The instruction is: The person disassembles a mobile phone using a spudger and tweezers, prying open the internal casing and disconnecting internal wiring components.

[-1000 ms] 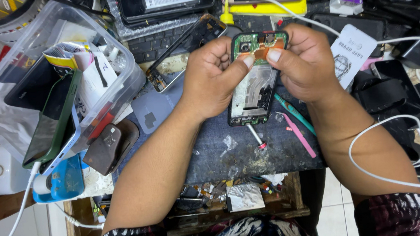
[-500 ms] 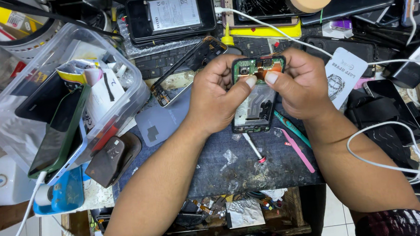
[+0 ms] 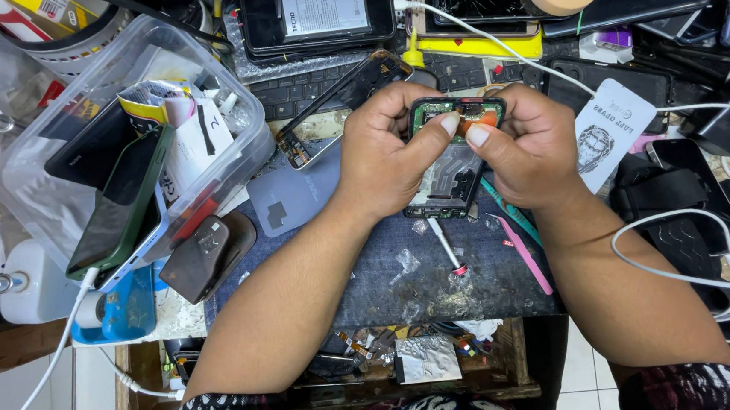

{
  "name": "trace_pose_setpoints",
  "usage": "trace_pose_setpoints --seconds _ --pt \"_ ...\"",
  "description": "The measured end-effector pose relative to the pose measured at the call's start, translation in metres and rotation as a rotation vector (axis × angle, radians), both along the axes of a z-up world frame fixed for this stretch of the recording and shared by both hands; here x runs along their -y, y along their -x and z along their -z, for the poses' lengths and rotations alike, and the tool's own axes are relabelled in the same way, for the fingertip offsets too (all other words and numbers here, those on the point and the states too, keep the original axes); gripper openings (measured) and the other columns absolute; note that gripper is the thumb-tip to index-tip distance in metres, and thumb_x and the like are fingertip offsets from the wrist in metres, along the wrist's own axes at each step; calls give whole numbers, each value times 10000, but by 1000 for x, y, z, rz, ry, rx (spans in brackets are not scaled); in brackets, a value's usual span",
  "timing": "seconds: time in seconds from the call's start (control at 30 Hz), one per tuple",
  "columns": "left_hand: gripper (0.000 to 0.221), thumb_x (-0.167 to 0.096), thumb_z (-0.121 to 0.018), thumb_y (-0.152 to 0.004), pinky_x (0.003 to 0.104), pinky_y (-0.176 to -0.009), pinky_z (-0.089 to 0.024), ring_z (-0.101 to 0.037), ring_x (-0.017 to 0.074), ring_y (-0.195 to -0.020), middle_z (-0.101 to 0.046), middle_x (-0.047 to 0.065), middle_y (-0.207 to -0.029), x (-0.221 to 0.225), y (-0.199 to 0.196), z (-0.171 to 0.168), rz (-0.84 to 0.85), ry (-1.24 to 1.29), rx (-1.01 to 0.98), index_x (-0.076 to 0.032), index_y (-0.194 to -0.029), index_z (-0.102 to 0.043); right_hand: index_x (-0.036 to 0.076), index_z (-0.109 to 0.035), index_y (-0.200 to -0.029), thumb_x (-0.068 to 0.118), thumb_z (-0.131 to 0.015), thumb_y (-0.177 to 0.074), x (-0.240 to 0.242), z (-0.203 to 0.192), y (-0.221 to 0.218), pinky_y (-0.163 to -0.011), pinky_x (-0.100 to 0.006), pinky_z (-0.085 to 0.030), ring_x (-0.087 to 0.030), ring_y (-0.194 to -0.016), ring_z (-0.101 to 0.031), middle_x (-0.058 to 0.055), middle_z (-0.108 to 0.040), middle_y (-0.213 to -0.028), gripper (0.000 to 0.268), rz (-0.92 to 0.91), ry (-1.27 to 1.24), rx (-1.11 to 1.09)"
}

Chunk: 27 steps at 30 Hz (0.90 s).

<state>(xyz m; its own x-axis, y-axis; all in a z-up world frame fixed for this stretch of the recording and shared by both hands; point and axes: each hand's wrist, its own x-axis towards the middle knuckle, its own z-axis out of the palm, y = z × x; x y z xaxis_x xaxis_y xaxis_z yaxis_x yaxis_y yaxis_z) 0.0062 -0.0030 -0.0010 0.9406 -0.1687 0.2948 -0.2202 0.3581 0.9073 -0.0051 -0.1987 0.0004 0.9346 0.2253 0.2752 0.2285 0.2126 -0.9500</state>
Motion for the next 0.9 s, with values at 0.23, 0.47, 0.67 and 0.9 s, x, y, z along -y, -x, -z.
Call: trace_pose_setpoints --seconds 0.23,0.47,0.67,0.9 --pt "160 -27 -744 -966 245 -869 -549 -639 65 -959 -689 14 -1029 2 2 0 -29 -14 -15 -17 -1101 -657 -10 -607 -1103 27 -690 -1029 -1 0 1 -832 -184 -483 -37 -908 -589 -31 -658 -1041 117 5 1 10" --pt "167 -64 -763 -949 235 -828 -550 -635 54 -916 -699 13 -1000 3 3 -7 -122 -120 21 -22 -1082 -671 -19 -603 -1120 32 -680 -1044 -2 2 3 -867 -195 -498 -42 -925 -604 -31 -658 -1076 120 1 17 29" --pt "165 -75 -766 -940 229 -781 -551 -631 43 -868 -705 4 -968 2 5 -11 -143 -184 -16 -26 -1076 -685 -27 -613 -1157 42 -680 -1034 -5 -1 6 -928 -215 -510 -63 -1001 -628 -55 -687 -1124 156 20 23 13" --pt "238 10 -685 -920 232 -831 -552 -632 38 -914 -674 -16 -997 -1 3 -6 54 -35 -5 -19 -1150 -627 -8 -621 -1144 45 -675 -1022 -2 -5 2 -979 -256 -515 -89 -1018 -645 -63 -695 -1123 143 30 -52 -43"
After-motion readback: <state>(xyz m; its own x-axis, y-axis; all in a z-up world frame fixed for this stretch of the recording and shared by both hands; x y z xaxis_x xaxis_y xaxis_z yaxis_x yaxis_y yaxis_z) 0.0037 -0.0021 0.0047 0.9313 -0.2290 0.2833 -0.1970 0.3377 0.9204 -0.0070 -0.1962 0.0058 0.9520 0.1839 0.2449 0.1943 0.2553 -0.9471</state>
